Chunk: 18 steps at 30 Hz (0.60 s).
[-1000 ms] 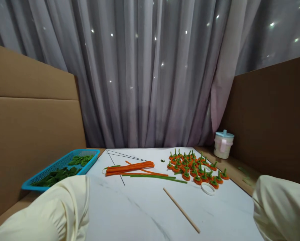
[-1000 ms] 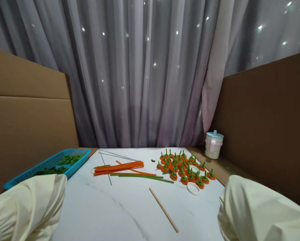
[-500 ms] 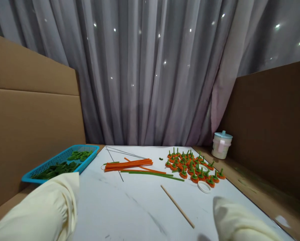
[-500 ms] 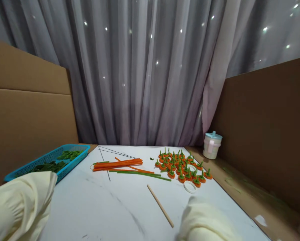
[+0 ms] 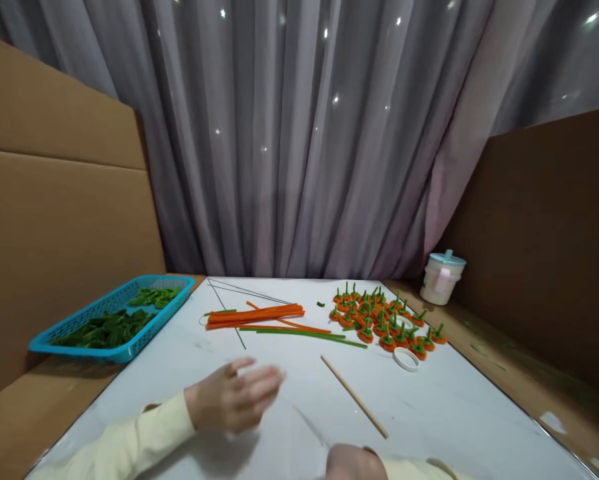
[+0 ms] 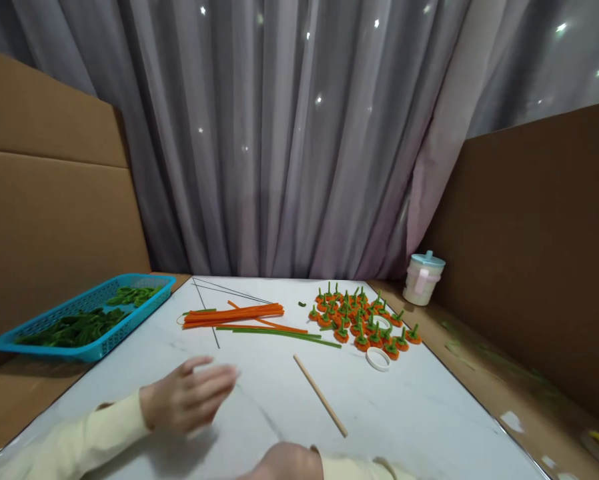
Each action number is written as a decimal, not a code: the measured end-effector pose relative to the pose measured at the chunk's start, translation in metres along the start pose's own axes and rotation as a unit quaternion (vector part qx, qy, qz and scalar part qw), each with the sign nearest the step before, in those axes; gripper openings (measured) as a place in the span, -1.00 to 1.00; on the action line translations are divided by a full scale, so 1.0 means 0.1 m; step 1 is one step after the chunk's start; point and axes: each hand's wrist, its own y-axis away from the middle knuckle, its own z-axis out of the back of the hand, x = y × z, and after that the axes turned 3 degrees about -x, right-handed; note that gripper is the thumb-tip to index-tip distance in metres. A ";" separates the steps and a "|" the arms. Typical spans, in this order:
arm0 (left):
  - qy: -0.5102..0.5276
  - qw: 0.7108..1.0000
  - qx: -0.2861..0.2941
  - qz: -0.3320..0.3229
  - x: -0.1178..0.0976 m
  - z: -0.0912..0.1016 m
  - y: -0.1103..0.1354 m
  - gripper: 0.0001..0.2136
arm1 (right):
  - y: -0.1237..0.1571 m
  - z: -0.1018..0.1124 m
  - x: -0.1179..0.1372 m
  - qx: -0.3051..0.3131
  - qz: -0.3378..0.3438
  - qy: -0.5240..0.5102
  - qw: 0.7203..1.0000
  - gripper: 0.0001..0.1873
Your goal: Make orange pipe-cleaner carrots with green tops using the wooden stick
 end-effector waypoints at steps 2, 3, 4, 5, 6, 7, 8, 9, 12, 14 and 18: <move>-0.006 0.995 0.072 0.072 0.25 -0.22 -0.03 -0.78 | -0.05 -0.03 -0.11 -0.006 0.133 -0.010 0.991 -0.86; -0.007 0.985 0.108 0.131 0.34 -0.32 -0.02 -0.78 | -0.07 -0.05 -0.15 -0.002 0.135 -0.008 0.991 -0.85; 0.000 0.972 0.138 0.188 0.41 -0.41 0.01 -0.78 | -0.08 -0.07 -0.18 0.001 0.147 0.007 0.989 -0.84; 0.010 0.961 0.145 0.234 0.46 -0.50 0.05 -0.77 | -0.08 -0.10 -0.20 0.007 0.142 0.014 0.990 -0.82; 0.029 0.952 0.151 0.266 0.49 -0.57 0.09 -0.76 | -0.08 -0.12 -0.21 0.016 0.132 0.020 0.991 -0.80; 0.054 0.944 0.160 0.283 0.51 -0.64 0.14 -0.75 | -0.07 -0.15 -0.22 0.025 0.121 0.021 0.992 -0.78; 0.076 0.936 0.166 0.302 0.52 -0.68 0.20 -0.75 | -0.05 -0.17 -0.23 0.034 0.103 0.018 0.994 -0.76; 0.092 0.928 0.173 0.318 0.52 -0.72 0.24 -0.73 | -0.04 -0.19 -0.24 0.041 0.086 0.014 0.995 -0.75; 0.122 0.915 0.186 0.337 0.52 -0.77 0.34 -0.70 | -0.02 -0.23 -0.28 0.046 0.046 0.010 0.998 -0.74; 0.127 0.916 0.186 0.332 0.52 -0.76 0.35 -0.70 | -0.01 -0.24 -0.31 0.046 0.023 0.006 0.999 -0.74; 0.124 0.916 0.187 0.334 0.50 -0.69 0.28 -0.76 | 0.01 -0.24 -0.34 0.058 -0.004 -0.001 0.998 -0.76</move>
